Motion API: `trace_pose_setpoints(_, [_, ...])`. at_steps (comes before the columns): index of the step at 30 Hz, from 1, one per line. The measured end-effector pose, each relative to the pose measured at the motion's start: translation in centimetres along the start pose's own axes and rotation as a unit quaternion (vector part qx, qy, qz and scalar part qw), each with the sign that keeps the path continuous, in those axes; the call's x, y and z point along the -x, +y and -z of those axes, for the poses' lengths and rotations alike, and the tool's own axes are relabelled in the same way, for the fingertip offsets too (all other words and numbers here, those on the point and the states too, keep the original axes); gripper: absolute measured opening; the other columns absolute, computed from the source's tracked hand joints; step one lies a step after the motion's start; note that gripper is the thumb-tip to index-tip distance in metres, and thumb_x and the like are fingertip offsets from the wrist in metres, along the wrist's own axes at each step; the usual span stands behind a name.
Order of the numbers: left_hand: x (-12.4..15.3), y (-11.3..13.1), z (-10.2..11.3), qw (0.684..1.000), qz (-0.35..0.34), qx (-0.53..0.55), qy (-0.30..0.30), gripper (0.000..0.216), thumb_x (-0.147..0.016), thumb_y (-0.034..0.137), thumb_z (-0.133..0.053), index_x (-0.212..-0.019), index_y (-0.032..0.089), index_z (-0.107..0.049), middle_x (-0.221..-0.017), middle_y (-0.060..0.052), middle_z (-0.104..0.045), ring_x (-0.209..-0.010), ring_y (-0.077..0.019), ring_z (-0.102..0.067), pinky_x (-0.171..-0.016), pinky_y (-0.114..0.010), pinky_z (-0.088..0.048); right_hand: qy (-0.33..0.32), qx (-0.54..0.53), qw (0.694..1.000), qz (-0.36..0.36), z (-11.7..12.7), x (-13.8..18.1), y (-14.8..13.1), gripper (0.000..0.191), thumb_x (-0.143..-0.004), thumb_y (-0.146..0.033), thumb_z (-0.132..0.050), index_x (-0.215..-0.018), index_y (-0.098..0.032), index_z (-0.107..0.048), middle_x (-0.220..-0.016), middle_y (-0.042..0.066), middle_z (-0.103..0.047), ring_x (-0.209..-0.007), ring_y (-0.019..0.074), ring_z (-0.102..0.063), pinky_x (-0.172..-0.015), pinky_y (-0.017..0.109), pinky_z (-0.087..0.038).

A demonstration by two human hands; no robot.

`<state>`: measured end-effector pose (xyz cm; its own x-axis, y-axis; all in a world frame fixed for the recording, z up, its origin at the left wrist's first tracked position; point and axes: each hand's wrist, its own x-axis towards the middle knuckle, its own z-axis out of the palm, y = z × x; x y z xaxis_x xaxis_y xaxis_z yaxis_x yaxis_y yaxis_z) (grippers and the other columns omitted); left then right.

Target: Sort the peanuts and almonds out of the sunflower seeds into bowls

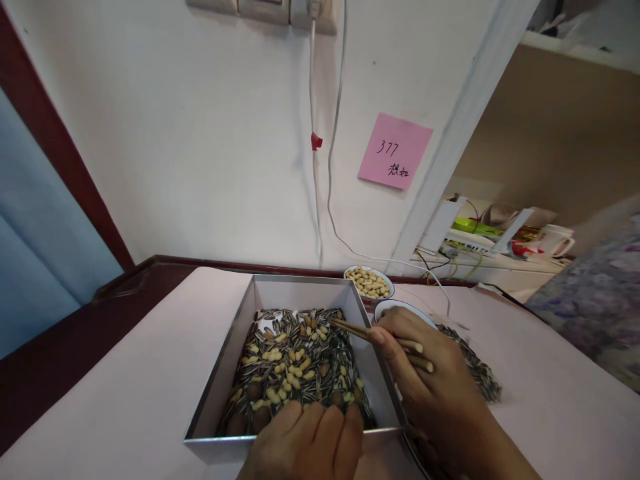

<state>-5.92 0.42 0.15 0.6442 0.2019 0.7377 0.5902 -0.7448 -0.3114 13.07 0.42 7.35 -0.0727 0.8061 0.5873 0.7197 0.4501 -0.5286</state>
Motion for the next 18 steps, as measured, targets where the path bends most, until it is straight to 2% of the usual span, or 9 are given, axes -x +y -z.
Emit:
trace_pose_setpoints(5, [0.1, -0.2, -0.2, 1.000, -0.010, -0.006, -0.005, 0.017, -0.086, 0.026, -0.071, -0.099, 0.017, -0.067, -0.064, 0.007, -0.054, -0.050, -0.0120, -0.050, -0.046, -0.035, -0.034, 0.000, 0.007, 1.000, -0.009, 0.5, -0.1, -0.1, 0.027, -0.103, -0.029, -0.048, -0.079, -0.022, -0.059, -0.074, -0.001, -0.057, -0.068, 0.0131, -0.055, -0.064, 0.024, -0.040])
trace_pose_setpoints(18, [0.1, -0.2, -0.2, 1.000, -0.010, 0.001, -0.006, 0.013, -0.088, 0.024, -0.068, -0.099, 0.017, -0.066, -0.064, 0.006, -0.054, -0.051, -0.0118, -0.050, -0.047, -0.035, -0.032, -0.052, 0.009, 0.998, -0.022, -0.6, 0.1, 1.1, 0.025, -0.103, -0.029, -0.047, -0.084, -0.021, -0.061, -0.080, 0.001, -0.057, -0.073, 0.0151, -0.056, -0.067, 0.027, -0.041])
